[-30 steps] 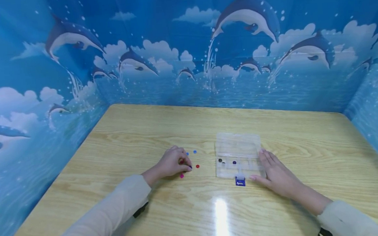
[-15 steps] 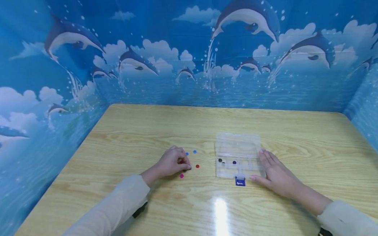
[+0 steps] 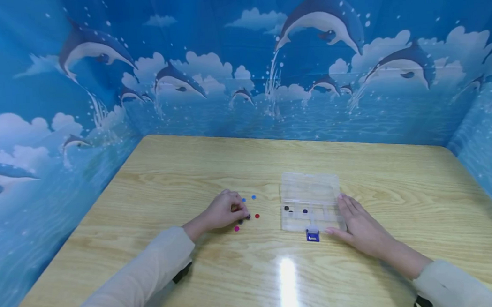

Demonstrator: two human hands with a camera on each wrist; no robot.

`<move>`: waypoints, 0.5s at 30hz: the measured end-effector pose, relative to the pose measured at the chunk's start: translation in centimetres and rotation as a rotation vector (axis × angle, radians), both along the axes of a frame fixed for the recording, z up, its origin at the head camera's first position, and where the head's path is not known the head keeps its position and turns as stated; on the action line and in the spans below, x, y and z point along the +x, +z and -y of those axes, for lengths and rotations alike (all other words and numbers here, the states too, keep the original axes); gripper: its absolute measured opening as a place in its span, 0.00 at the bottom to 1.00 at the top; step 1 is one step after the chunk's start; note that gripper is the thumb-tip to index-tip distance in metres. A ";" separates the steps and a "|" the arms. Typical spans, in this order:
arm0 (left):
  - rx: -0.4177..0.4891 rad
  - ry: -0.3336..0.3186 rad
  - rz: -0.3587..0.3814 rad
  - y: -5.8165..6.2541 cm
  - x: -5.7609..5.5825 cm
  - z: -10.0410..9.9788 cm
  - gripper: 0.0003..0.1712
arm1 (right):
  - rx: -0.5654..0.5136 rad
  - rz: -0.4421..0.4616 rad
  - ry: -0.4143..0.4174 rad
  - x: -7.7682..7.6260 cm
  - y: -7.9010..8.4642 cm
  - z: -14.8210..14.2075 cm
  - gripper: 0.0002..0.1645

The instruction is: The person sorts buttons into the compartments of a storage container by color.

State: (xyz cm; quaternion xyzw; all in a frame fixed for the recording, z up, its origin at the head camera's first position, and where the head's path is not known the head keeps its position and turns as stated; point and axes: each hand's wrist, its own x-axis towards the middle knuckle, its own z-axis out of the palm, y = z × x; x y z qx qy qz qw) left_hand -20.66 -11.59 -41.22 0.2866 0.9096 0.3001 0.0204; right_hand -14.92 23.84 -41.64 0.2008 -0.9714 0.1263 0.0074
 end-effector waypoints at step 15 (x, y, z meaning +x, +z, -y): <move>0.077 0.022 0.099 0.6 0.2 -0.9 0.04 | -0.002 0.008 -0.002 0.0 0.0 -0.1 0.55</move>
